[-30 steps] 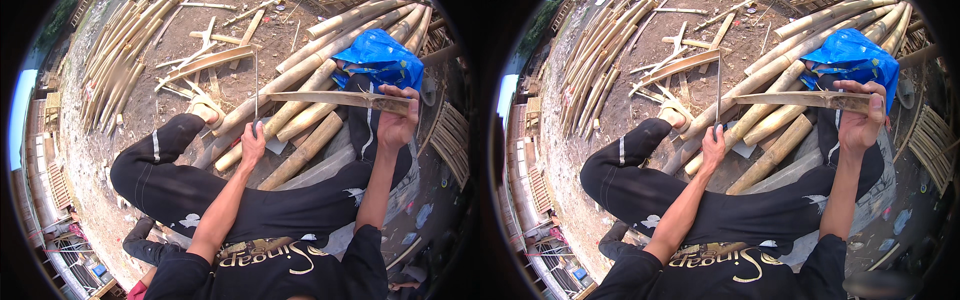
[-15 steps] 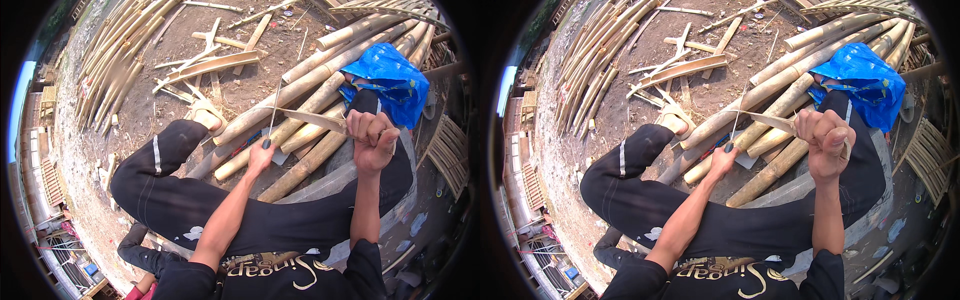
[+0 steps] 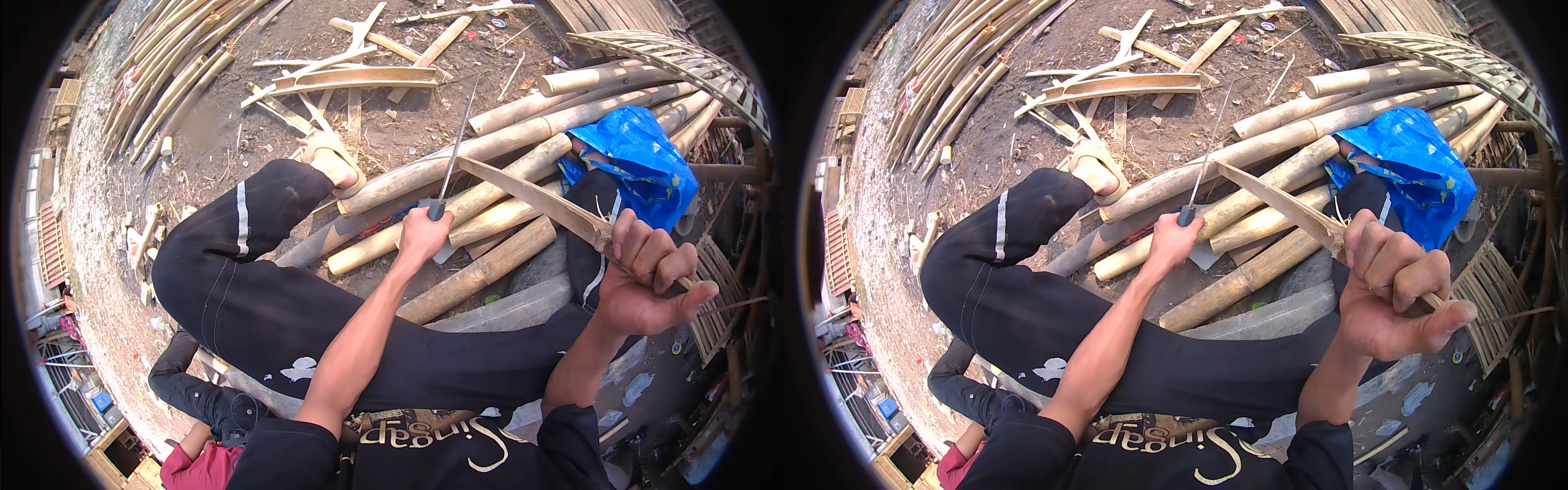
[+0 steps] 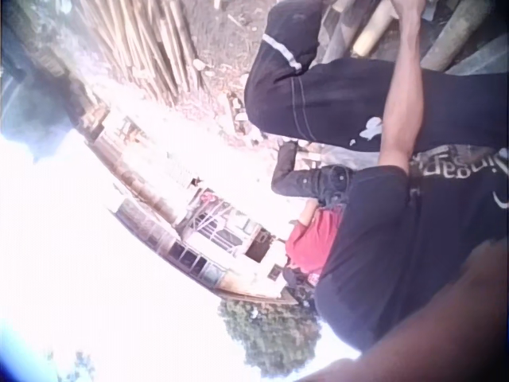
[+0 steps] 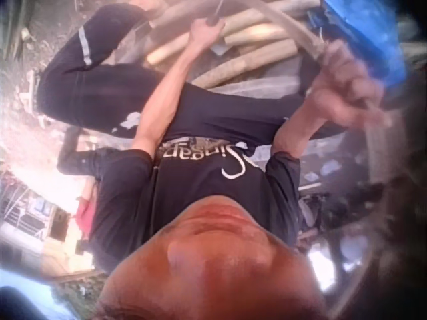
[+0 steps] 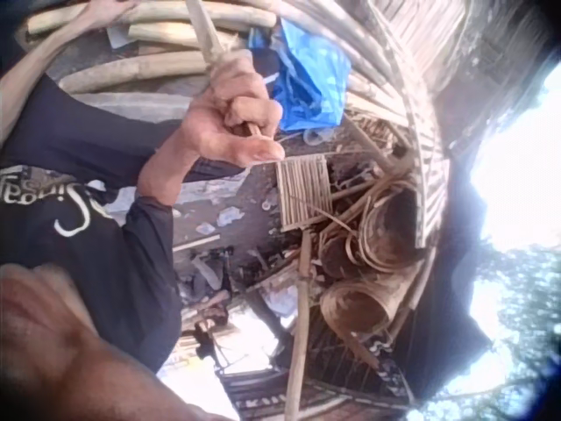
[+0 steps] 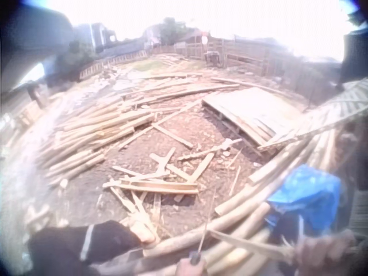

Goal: The person uses a machete to shave and cut strips from a bamboo stalk while sitting outdoors among a large pile of bamboo.

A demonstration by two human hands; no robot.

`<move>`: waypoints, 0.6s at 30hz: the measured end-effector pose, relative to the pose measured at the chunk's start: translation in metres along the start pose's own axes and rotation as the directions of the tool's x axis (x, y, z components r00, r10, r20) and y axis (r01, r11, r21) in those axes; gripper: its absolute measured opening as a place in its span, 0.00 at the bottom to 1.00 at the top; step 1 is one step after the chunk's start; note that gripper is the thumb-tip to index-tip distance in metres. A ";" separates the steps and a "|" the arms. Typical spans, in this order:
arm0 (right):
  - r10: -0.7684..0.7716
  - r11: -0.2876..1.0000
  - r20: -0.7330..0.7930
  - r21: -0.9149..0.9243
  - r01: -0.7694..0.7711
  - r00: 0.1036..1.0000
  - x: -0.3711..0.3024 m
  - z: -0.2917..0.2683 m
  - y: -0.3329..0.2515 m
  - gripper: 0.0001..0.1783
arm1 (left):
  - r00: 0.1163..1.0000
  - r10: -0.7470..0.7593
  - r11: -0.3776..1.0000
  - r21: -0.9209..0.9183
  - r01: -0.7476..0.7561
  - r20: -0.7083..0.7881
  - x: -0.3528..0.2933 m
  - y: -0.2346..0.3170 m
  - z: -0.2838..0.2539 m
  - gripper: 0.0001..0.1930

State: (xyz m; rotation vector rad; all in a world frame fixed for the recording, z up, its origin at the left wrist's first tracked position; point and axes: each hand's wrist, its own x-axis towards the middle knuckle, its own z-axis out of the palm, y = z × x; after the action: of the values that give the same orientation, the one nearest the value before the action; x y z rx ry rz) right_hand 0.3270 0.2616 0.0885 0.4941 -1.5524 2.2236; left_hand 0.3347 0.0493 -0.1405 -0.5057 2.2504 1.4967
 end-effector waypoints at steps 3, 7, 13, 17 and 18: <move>-0.016 1.000 -0.078 0.018 0.017 0.997 -0.003 0.005 -0.004 0.35 | 0.992 -0.116 0.992 -0.033 0.118 0.045 -0.006 -0.009 0.010 0.20; 0.033 0.997 0.001 -0.070 -0.032 0.999 0.000 0.019 -0.007 0.33 | 1.000 0.008 0.998 -0.066 -0.008 -0.014 -0.010 -0.017 0.018 0.18; 0.011 0.997 -0.033 -0.071 -0.013 0.999 0.004 0.027 -0.001 0.34 | 0.975 -0.198 0.979 0.073 0.192 0.096 0.002 -0.023 0.017 0.18; 0.007 0.997 -0.068 -0.075 -0.012 0.998 0.005 0.026 0.001 0.35 | 0.917 -0.334 0.941 0.021 0.338 0.218 0.010 -0.024 0.016 0.15; 0.015 0.998 -0.073 -0.056 -0.019 0.997 0.005 0.027 0.000 0.35 | 0.892 -0.370 0.921 -0.027 0.389 0.258 0.007 -0.026 0.017 0.15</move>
State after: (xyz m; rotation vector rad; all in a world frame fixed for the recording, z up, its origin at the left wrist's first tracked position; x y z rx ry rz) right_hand 0.3244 0.2370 0.0992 0.3808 -1.5829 2.1787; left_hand 0.3434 0.0554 -0.1702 -0.6946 1.7814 1.3612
